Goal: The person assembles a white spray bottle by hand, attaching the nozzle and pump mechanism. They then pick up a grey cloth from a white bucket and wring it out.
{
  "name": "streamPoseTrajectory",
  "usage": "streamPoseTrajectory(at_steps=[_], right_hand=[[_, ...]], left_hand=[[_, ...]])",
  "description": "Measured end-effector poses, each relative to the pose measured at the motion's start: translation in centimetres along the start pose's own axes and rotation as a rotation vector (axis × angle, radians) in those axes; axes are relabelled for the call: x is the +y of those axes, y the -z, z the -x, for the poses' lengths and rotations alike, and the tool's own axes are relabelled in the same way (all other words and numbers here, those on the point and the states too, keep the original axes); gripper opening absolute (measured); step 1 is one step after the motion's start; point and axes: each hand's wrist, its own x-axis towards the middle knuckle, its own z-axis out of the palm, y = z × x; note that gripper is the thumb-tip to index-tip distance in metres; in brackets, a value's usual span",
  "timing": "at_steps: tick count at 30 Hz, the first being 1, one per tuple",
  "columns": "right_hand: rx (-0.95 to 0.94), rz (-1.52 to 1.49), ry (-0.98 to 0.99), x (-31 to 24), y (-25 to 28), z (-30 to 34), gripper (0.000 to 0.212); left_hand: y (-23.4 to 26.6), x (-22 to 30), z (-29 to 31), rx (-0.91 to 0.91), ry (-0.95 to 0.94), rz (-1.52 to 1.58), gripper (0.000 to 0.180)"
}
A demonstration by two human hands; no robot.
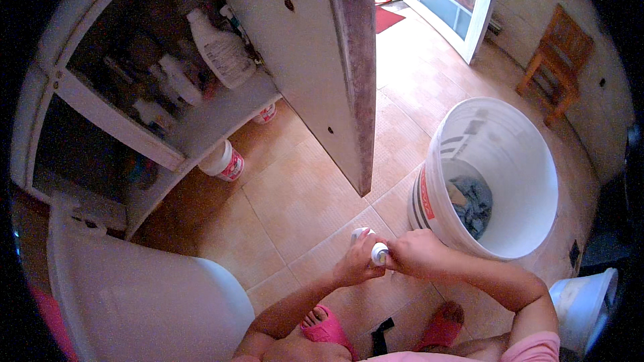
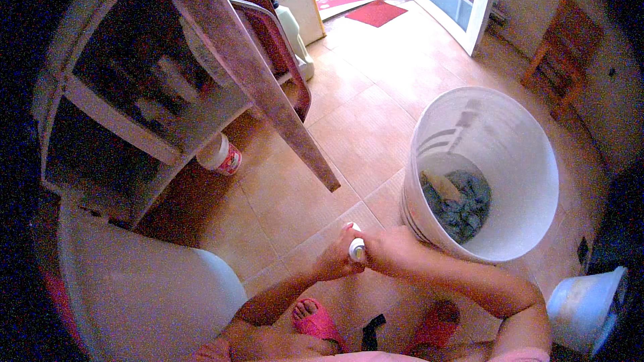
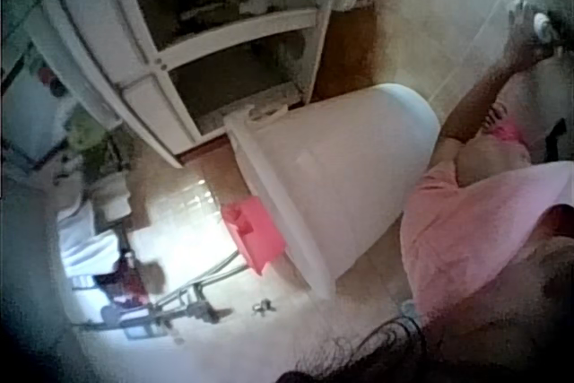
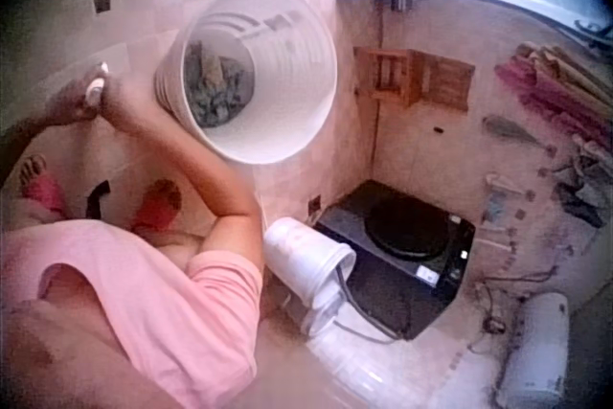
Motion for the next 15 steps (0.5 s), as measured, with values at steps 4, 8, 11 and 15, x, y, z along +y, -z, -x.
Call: streamPoseTrajectory(at_steps=[4,8,11,15], right_hand=[[-0.027,0.003,0.006,0.2,0.5,0.5,0.032],[-0.06,0.082,-0.06,0.1,0.0,0.8,0.028],[-0.022,0.143,-0.104,-0.1,-1.1,0.8,0.024],[0.048,0.048,-0.136,0.6,-2.2,0.9,0.02]], left_hand=[[1.1,1.9,-1.2,-0.144,0.008,0.005,0.056],[0.0,1.4,-1.2,-0.153,-0.02,-0.062,0.055],[-0.1,1.2,-1.5,-0.179,0.006,-0.035,0.052],[0.1,1.3,-1.1,-0.212,0.02,-0.047,0.05]])
